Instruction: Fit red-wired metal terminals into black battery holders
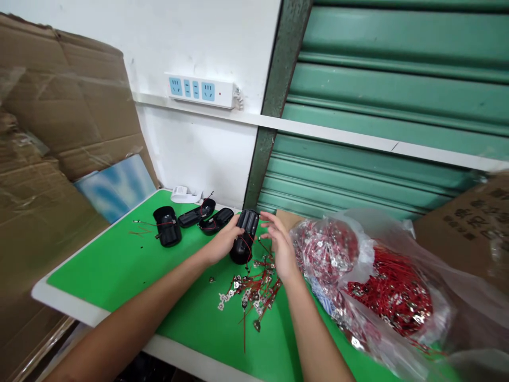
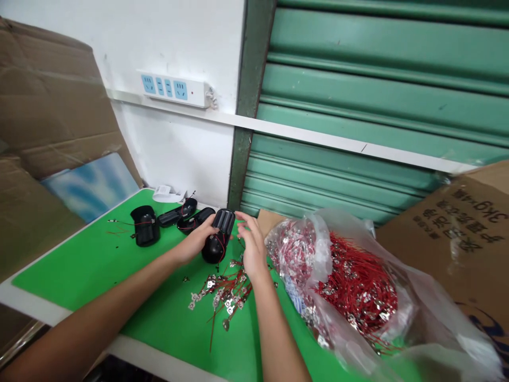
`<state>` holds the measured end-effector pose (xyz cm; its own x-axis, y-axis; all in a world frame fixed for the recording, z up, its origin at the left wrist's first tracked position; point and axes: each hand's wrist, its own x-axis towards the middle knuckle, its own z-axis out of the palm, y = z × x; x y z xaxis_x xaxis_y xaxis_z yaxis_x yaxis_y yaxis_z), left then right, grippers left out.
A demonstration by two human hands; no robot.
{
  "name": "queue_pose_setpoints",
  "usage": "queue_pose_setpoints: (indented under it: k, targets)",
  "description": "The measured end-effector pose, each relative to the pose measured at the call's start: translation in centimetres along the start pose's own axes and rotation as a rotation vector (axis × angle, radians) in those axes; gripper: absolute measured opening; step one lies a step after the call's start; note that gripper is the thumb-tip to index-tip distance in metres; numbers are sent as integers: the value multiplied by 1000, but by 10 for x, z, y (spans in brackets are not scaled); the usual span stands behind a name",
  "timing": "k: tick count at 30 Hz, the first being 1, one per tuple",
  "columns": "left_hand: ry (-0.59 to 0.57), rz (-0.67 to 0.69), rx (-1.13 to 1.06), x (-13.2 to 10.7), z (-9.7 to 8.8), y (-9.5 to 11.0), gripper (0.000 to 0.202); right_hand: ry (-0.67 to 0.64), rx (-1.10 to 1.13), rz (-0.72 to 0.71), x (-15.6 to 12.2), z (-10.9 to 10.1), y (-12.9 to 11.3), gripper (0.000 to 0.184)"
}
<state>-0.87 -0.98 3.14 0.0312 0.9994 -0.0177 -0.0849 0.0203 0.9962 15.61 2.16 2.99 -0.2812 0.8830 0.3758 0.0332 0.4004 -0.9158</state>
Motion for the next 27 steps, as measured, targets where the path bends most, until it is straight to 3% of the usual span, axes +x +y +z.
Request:
queue_pose_setpoints:
  k: [2, 5, 11, 27]
  targets:
    - [-13, 23, 11, -1, 0, 1, 55, -2, 32, 73, 0, 3, 6, 57]
    - [-29, 71, 103, -2, 0, 2, 55, -105, -15, 73, -3, 9, 8, 73]
    - [-67, 152, 177, -1, -2, -2, 49, -121, -53, 51, -6, 13, 1, 69]
    - [-85, 179, 218, -4, -4, 4, 42, -116, -79, 48, -10, 17, 4, 69]
